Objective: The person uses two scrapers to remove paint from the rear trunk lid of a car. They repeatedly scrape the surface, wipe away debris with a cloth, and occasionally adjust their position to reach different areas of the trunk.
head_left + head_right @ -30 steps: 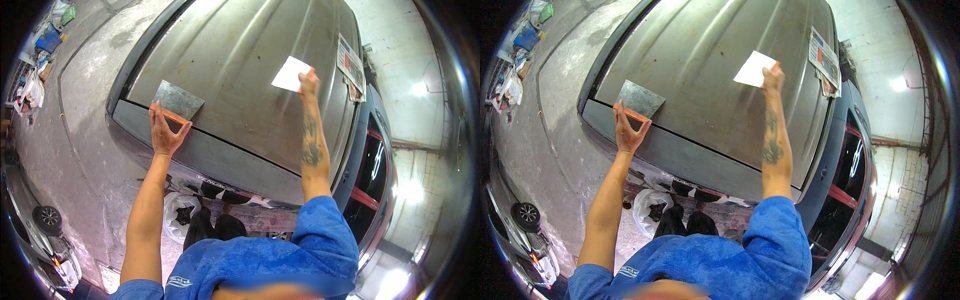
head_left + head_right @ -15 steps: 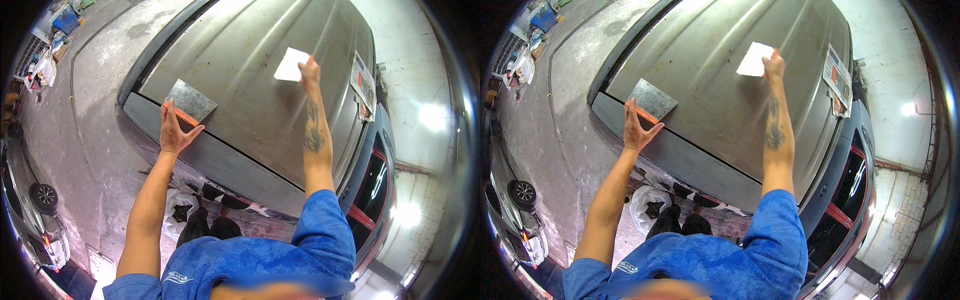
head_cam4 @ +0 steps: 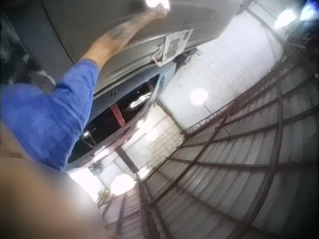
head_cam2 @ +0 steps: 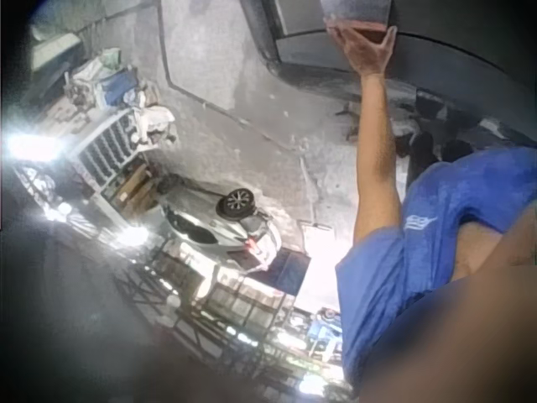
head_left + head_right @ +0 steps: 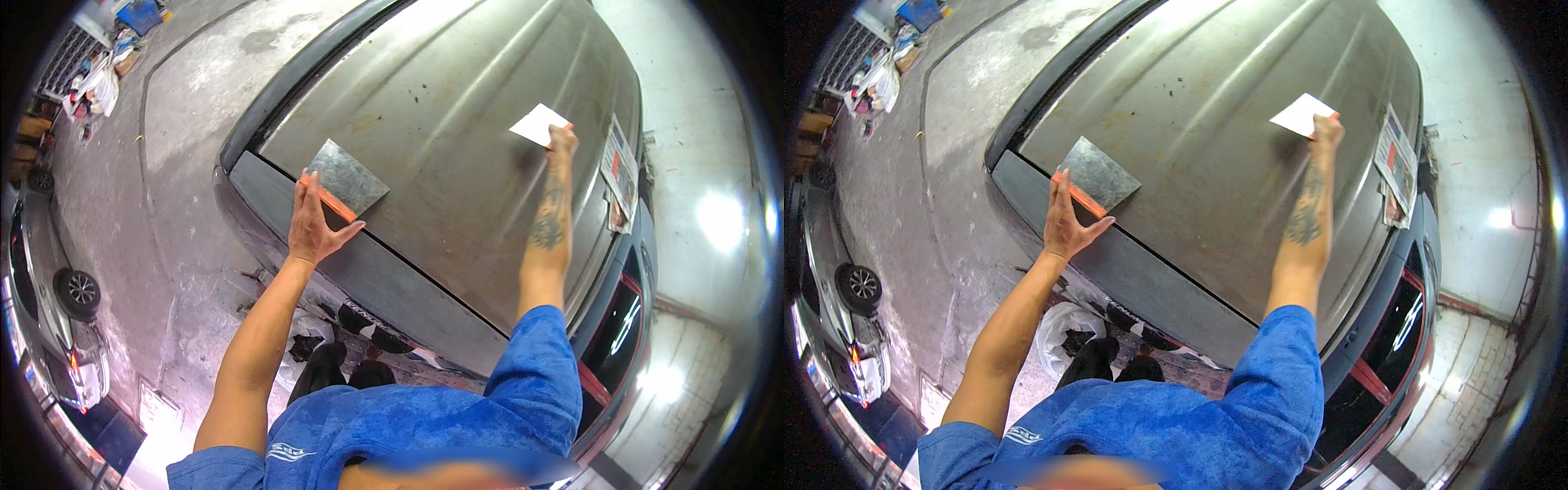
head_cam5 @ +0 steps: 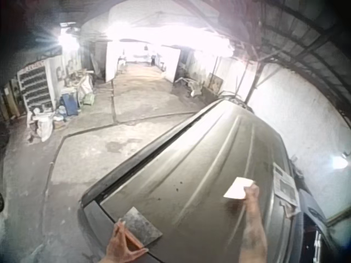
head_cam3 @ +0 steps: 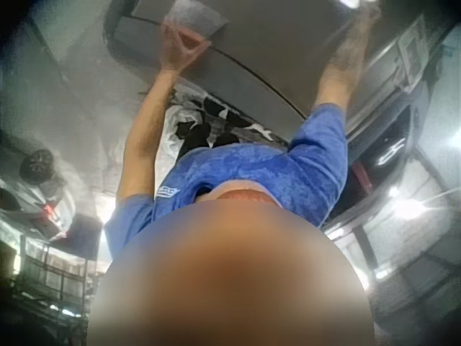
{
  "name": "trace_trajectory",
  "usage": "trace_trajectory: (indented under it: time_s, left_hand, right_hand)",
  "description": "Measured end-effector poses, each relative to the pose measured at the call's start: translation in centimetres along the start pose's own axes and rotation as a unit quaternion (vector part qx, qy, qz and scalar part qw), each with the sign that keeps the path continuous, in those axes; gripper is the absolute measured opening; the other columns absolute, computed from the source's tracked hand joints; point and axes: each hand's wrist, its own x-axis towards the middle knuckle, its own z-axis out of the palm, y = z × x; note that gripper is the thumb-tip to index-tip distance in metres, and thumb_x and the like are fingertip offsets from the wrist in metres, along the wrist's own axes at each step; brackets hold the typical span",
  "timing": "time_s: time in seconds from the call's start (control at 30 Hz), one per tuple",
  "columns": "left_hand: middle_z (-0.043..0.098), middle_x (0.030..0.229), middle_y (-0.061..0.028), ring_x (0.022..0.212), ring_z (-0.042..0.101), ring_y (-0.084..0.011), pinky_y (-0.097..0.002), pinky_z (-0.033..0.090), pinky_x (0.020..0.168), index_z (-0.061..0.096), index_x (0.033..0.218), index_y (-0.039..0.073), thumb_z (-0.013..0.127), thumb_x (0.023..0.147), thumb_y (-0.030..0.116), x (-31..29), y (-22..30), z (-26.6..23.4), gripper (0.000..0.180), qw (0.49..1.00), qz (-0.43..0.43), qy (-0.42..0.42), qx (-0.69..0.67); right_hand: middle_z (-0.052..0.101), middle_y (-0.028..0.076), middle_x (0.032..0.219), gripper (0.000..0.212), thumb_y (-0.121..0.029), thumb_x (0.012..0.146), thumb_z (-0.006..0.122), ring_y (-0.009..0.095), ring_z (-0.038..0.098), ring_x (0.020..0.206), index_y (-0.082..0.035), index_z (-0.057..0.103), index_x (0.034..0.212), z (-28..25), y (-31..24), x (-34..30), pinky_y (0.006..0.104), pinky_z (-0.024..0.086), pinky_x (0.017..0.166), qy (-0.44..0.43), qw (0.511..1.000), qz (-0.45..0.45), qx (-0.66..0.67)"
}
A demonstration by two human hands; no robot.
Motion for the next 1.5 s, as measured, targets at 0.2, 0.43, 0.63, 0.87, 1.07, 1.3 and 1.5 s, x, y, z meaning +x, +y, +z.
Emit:
trace_trajectory:
  time_s: [0.2, 0.43, 0.63, 0.87, 1.07, 1.3, 1.5]
  left_hand:
    - [0.026, 0.142, -0.0333, 0.133, 0.026, -0.0486, -0.0471, 0.026, 0.112, 0.018, 0.142, -0.002, 0.076, 0.063, 0.063, 0.1, -0.5, 0.3, 0.118, 1.000, 0.007, -0.009, 0.004]
    - [0.023, 0.145, -0.0299, 0.135, 0.026, -0.0451, -0.0459, 0.029, 0.111, 0.017, 0.142, -0.002, 0.077, 0.064, 0.059, 0.2, -0.2, 0.1, 0.116, 1.000, 0.004, -0.009, 0.002]
    - [0.024, 0.145, -0.0293, 0.134, 0.026, -0.0460, -0.0461, 0.028, 0.111, 0.019, 0.142, -0.001, 0.077, 0.062, 0.061, 0.1, -0.2, 0.0, 0.116, 1.000, -0.003, -0.004, -0.004]
    - [0.032, 0.139, -0.0308, 0.134, 0.028, -0.0435, -0.0442, 0.025, 0.114, 0.020, 0.141, -0.002, 0.074, 0.064, 0.064, 0.2, -0.1, -0.4, 0.115, 1.000, -0.005, 0.005, -0.004]
    - [0.031, 0.140, -0.0296, 0.136, 0.027, -0.0422, -0.0432, 0.023, 0.115, 0.019, 0.141, -0.002, 0.075, 0.064, 0.062, 0.3, -0.2, -0.8, 0.115, 1.000, -0.004, -0.003, -0.021]
    - [0.030, 0.141, -0.0291, 0.136, 0.027, -0.0418, -0.0428, 0.022, 0.115, 0.021, 0.141, 0.000, 0.076, 0.064, 0.061, 0.2, -0.4, -0.8, 0.112, 0.999, -0.014, 0.012, -0.041]
    - [0.029, 0.142, -0.0288, 0.136, 0.026, -0.0417, -0.0424, 0.022, 0.115, 0.022, 0.141, 0.000, 0.075, 0.064, 0.062, 0.2, -0.5, -0.7, 0.112, 0.999, -0.014, 0.005, -0.046]
  right_hand:
    - [0.057, 0.001, 0.070, 0.020, -0.002, 0.075, 0.062, 0.011, 0.053, 0.052, 0.003, 0.061, 0.093, 6.2, -1.4, 7.7, 0.0274, 0.042, 0.044, -0.038, 0.999, 0.035, -0.007]
    - [0.052, -0.004, 0.067, 0.010, -0.010, 0.076, 0.065, 0.008, 0.046, 0.054, -0.004, 0.063, 0.084, 23.0, -7.1, -3.6, 0.0267, 0.040, 0.047, -0.307, 0.940, -0.126, -0.076]
    - [0.066, 0.005, 0.083, 0.018, -0.010, 0.084, 0.064, 0.013, 0.064, 0.070, 0.003, 0.065, 0.096, 24.0, -14.7, -5.4, 0.0272, 0.051, 0.057, -0.470, 0.880, -0.055, -0.049]
    - [0.049, 0.005, 0.052, 0.025, -0.015, 0.085, 0.062, 0.013, 0.040, 0.038, -0.005, 0.056, 0.064, 32.7, -16.8, -5.8, 0.0339, 0.027, 0.036, -0.443, 0.877, -0.061, -0.178]
    - [0.038, -0.002, 0.049, 0.022, -0.014, 0.078, 0.065, 0.012, 0.035, 0.037, -0.008, 0.050, 0.063, 35.6, -17.0, -12.0, 0.0302, 0.026, 0.034, -0.575, 0.780, -0.031, -0.245]
    - [0.044, -0.002, 0.052, 0.014, -0.011, 0.079, 0.064, 0.009, 0.034, 0.038, -0.008, 0.053, 0.071, 35.4, -17.8, -11.3, 0.0284, 0.026, 0.034, -0.479, 0.841, -0.027, -0.249]
    - [0.048, 0.001, 0.054, 0.021, -0.017, 0.078, 0.068, 0.011, 0.039, 0.038, -0.005, 0.056, 0.067, 34.4, -16.9, -12.5, 0.0301, 0.028, 0.034, -0.464, 0.837, -0.160, -0.241]
